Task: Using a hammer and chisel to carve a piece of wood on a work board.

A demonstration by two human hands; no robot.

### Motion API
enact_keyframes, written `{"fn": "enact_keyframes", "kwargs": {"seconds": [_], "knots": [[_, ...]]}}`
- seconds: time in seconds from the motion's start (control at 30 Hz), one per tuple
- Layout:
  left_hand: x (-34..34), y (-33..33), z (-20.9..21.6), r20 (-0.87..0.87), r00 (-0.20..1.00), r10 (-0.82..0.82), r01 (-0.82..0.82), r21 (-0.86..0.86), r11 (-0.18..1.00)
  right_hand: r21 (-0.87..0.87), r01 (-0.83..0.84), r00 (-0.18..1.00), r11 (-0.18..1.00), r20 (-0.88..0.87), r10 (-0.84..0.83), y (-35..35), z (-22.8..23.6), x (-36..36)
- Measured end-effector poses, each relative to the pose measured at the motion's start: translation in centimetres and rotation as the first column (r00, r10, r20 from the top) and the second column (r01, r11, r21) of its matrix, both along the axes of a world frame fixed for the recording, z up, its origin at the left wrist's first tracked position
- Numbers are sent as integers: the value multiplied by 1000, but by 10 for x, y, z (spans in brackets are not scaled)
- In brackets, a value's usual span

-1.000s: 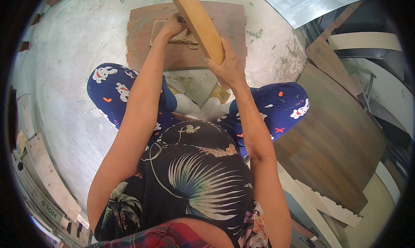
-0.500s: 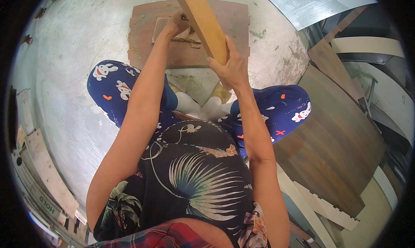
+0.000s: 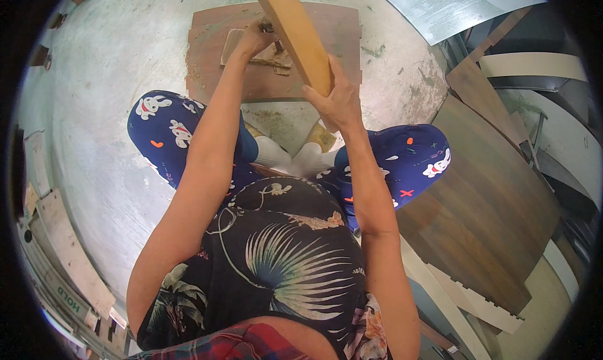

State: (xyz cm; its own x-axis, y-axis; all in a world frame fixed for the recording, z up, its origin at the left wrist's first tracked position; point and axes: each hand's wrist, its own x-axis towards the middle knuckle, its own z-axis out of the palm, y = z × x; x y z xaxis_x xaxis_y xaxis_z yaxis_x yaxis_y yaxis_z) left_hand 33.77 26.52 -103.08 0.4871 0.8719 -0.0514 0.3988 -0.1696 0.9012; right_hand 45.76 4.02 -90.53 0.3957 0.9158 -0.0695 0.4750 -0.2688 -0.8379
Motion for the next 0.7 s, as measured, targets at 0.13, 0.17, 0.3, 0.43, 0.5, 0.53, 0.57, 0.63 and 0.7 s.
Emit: {"fn": "enact_keyframes", "kwargs": {"seconds": [0.13, 0.17, 0.3, 0.43, 0.5, 0.53, 0.57, 0.63, 0.7], "knots": [[5, 4, 21, 99, 994, -42, 72, -332, 940, -5, -14, 1000, 1000, 16, 14, -5, 1, 3], [3, 6, 22, 156, 988, -4, 64, -382, 922, 28, 3, 1000, 1000, -6, -2, -5, 2, 3], [-6, 10, -4, 49, 999, -12, 14, -28, 1000, 119, 50, 998, 992, -45, -45, 2, 2, 0], [-1, 2, -7, -22, 998, -58, 58, -5, 998, 104, 47, 998, 993, -55, -41, 0, 3, 4], [4, 0, 8, 19, 996, -90, 91, -29, 995, 109, 49, 998, 993, -31, -46, -5, -2, 7], [5, 3, 17, 3, 998, -61, 61, -184, 981, 107, 54, 998, 993, -30, -51, -7, -3, 8], [3, 6, 21, -19, 999, -29, 21, -327, 945, 114, 53, 999, 992, -18, -52, -6, -2, 7], [-1, 2, 24, -43, 999, -10, 5, -121, 993, 123, 53, 999, 991, -7, -52, -4, 0, 5], [-4, -3, 22, -61, 998, 16, -10, 92, 996, 104, 59, 998, 993, -21, -57, -2, 3, 4]]}}
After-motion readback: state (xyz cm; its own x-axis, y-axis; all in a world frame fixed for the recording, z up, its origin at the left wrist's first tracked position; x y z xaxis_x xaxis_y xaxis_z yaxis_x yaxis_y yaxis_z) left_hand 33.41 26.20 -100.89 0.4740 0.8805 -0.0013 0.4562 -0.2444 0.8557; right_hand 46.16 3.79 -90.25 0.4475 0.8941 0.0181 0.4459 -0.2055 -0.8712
